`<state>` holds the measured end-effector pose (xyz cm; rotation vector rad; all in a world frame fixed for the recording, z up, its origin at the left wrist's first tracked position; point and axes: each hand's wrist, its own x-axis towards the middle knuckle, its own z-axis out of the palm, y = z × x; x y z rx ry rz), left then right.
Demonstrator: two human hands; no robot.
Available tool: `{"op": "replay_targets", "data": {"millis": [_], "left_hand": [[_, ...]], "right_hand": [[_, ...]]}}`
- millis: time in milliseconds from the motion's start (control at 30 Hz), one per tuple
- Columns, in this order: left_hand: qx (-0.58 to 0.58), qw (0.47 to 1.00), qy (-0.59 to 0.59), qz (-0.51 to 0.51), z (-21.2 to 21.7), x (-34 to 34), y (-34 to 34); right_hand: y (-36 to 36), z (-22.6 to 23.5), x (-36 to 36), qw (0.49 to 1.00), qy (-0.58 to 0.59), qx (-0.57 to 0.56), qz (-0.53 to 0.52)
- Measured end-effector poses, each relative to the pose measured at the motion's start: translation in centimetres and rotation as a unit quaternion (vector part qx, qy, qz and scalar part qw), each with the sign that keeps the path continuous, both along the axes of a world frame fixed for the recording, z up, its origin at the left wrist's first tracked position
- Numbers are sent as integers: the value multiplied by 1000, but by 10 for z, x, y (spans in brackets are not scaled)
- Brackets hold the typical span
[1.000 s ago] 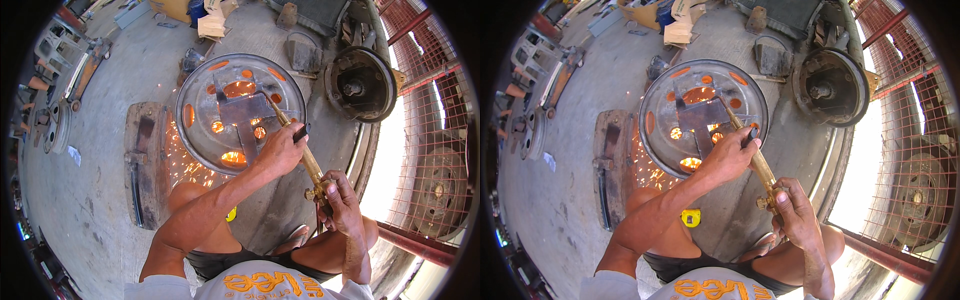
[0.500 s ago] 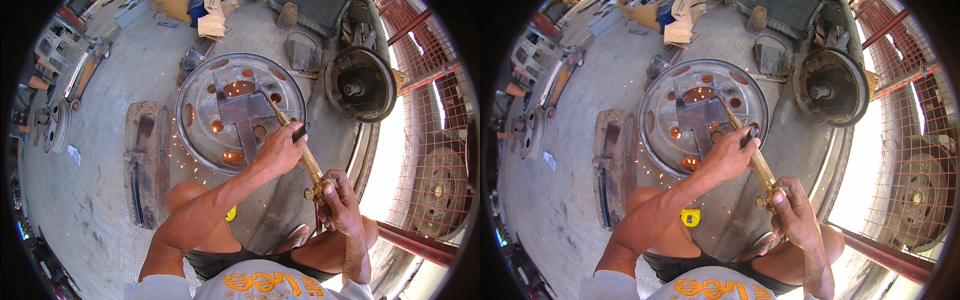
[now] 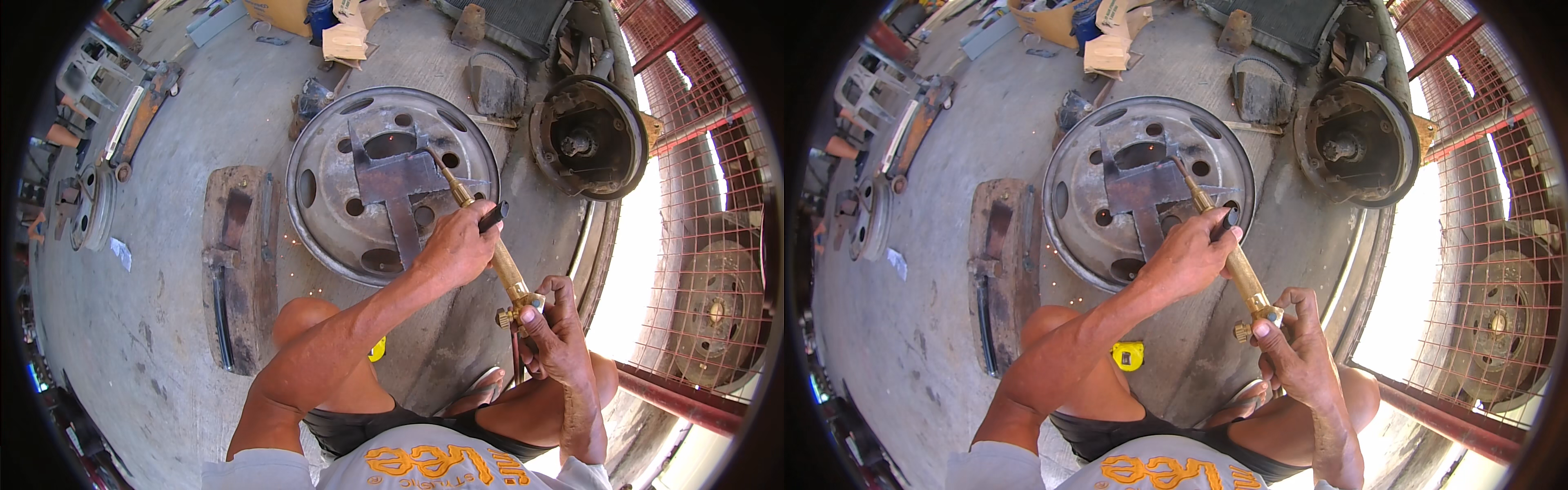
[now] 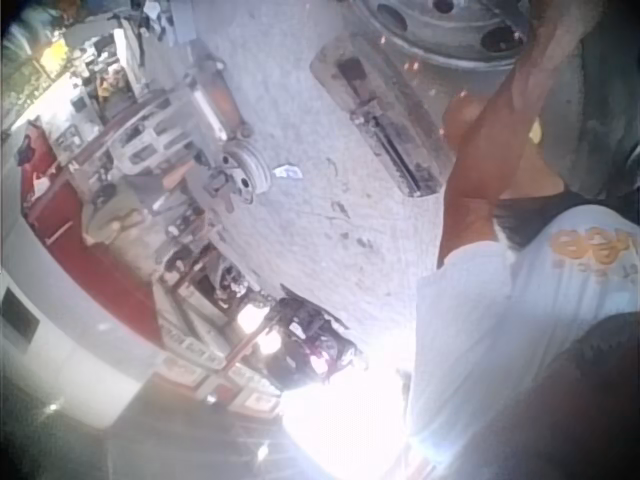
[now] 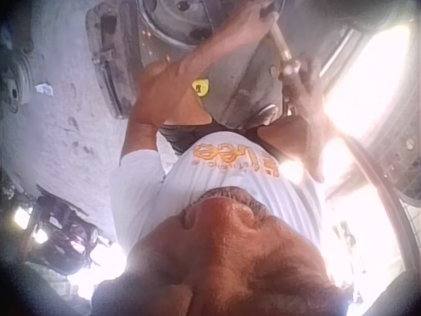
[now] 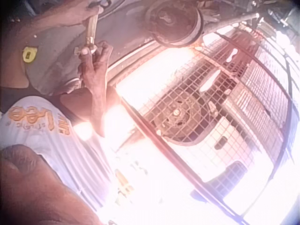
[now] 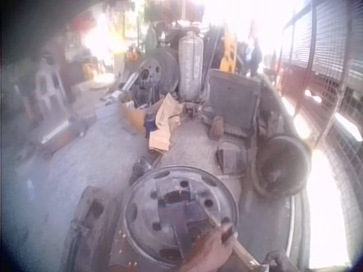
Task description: The person marks a metal piece with a pencil and then uses a blowtorch to cut along the marked lines on a car wheel rim. The person handles the metal piece and blowtorch throughout the process.
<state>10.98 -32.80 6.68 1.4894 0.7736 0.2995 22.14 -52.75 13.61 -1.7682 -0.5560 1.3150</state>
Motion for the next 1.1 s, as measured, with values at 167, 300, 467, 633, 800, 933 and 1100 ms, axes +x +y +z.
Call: {"op": "replay_targets", "data": {"millis": [167,300,467,633,800,933,1100], "left_hand": [[11,1000,0,0,-2,0,0],[7,1000,-1,5,-2,-1,-1],[8,1000,1,-2,-2,-1,0],[1,1000,2,-1,-2,1,-1],[-1,1000,2,3,0,0,-1],[0,1000,9,-10,-1,1,0],[-5,1000,-18,-3,-8,5,-1]], "right_hand": [[0,0,-1,1000,0,-4,-3],[0,0,-1,1000,-5,-8,2],[1,1,-1,1000,-12,-9,3],[1,0,-2,1000,-7,-3,-2],[0,-1,-2,1000,-21,-5,-4],[0,-2,-2,1000,-24,4,-5],[-1,-2,-1,999,-31,-1,-9]]}}
